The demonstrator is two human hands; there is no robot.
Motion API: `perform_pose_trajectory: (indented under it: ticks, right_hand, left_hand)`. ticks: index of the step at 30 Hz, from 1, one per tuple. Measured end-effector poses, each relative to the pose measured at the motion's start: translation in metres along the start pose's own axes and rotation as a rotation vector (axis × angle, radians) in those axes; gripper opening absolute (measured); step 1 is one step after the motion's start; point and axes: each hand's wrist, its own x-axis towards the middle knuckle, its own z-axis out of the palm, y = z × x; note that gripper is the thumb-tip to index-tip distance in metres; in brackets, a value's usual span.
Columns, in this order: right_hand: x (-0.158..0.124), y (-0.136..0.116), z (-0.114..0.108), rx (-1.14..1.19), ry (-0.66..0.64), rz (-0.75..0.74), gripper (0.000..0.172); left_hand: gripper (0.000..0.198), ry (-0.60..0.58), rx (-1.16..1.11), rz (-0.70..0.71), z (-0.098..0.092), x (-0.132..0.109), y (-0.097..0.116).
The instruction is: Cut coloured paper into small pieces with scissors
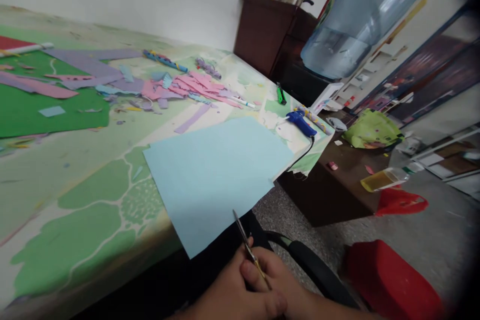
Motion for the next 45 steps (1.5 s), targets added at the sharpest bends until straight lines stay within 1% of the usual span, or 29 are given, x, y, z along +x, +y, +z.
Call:
perform_pose_trajectory:
  ticks: [3,5,6,10,12,13,15,18,20,22,23,24,26,27,29,31,33,35,37,40,41,43,45]
  right_hand:
    - [0.0,-0.003,-0.002,-0.041,0.009,0.032,0.043]
    - [0.0,-0.005,-0.002,-0.05,-0.007,0.035,0.041]
    - [0.0,-0.006,-0.003,-0.054,-0.021,0.024,0.038]
    - [0.0,-0.011,-0.008,-0.073,-0.099,-0.052,0.018]
    - [-0.001,-0.013,-0.011,-0.02,-0.16,-0.062,0.013]
    - [-0.002,-0.014,-0.012,0.02,-0.195,-0.061,0.013]
    - [-0.004,-0.016,-0.014,0.091,-0.259,-0.065,0.019]
    - [-0.007,-0.021,-0.018,0.121,-0.359,-0.114,0.027]
    - [-0.009,-0.023,-0.021,0.115,-0.432,-0.14,0.03]
    - [-0.01,-0.025,-0.023,0.045,-0.459,-0.156,0.031]
    - [-0.01,-0.025,-0.025,-0.033,-0.439,-0.171,0.031]
    - [-0.01,-0.025,-0.026,-0.134,-0.391,-0.194,0.031]
    - [-0.009,-0.022,-0.027,-0.349,-0.246,-0.25,0.032]
    - [-0.008,-0.02,-0.027,-0.434,-0.169,-0.281,0.032]
    - [-0.007,-0.015,-0.027,-0.499,-0.039,-0.326,0.034]
    - [-0.006,-0.009,-0.027,-0.439,0.026,-0.321,0.04]
    - [-0.005,-0.004,-0.028,-0.298,-0.007,-0.257,0.047]
    - [-0.005,-0.001,-0.028,-0.17,-0.097,-0.202,0.051]
    - [-0.005,0.002,-0.03,-0.091,-0.168,-0.212,0.057]
    - [-0.004,0.007,-0.034,-0.036,-0.219,-0.251,0.077]
    - [-0.004,0.009,-0.035,-0.021,-0.238,-0.252,0.084]
    - [-0.004,0.01,-0.037,0.006,-0.292,-0.244,0.094]
    - [-0.004,0.008,-0.037,0.008,-0.352,-0.242,0.099]
  left_hand:
    - [0.043,0.011,-0.019,0.042,0.003,0.0,0.003]
    - [0.042,0.022,-0.014,0.055,0.004,-0.001,0.003]
    - [0.047,0.023,-0.013,0.063,0.003,-0.001,0.002]
    - [0.078,0.004,-0.057,0.133,0.0,0.0,-0.007]
    - [0.083,-0.018,-0.09,0.185,-0.002,0.002,-0.013]
    - [0.083,-0.033,-0.104,0.208,-0.004,0.003,-0.015]
    - [0.083,-0.058,-0.123,0.236,-0.006,0.004,-0.018]
    - [0.084,-0.078,-0.154,0.246,-0.008,0.005,-0.02]
    - [0.084,-0.097,-0.186,0.249,-0.009,0.005,-0.021]
    - [0.081,-0.091,-0.198,0.255,-0.009,0.005,-0.022]
    - [0.08,-0.069,-0.196,0.259,-0.009,0.006,-0.023]
    - [0.08,-0.036,-0.198,0.263,-0.009,0.006,-0.024]
    - [0.083,0.02,-0.233,0.264,-0.009,0.007,-0.025]
    - [0.085,0.027,-0.258,0.259,-0.009,0.007,-0.025]
    - [0.086,0.018,-0.283,0.258,-0.008,0.006,-0.024]
    - [0.082,0.014,-0.264,0.272,-0.008,0.005,-0.023]
    - [0.079,0.018,-0.238,0.268,-0.008,0.004,-0.022]
    - [0.081,0.026,-0.227,0.234,-0.009,0.004,-0.022]
    - [0.083,0.054,-0.217,0.218,-0.011,0.005,-0.024]
    - [0.077,0.091,-0.215,0.274,-0.011,0.007,-0.025]
    - [0.073,0.084,-0.23,0.298,-0.01,0.007,-0.025]
    - [0.066,0.01,-0.285,0.322,-0.009,0.007,-0.022]
    - [0.063,-0.099,-0.339,0.311,-0.008,0.004,-0.018]
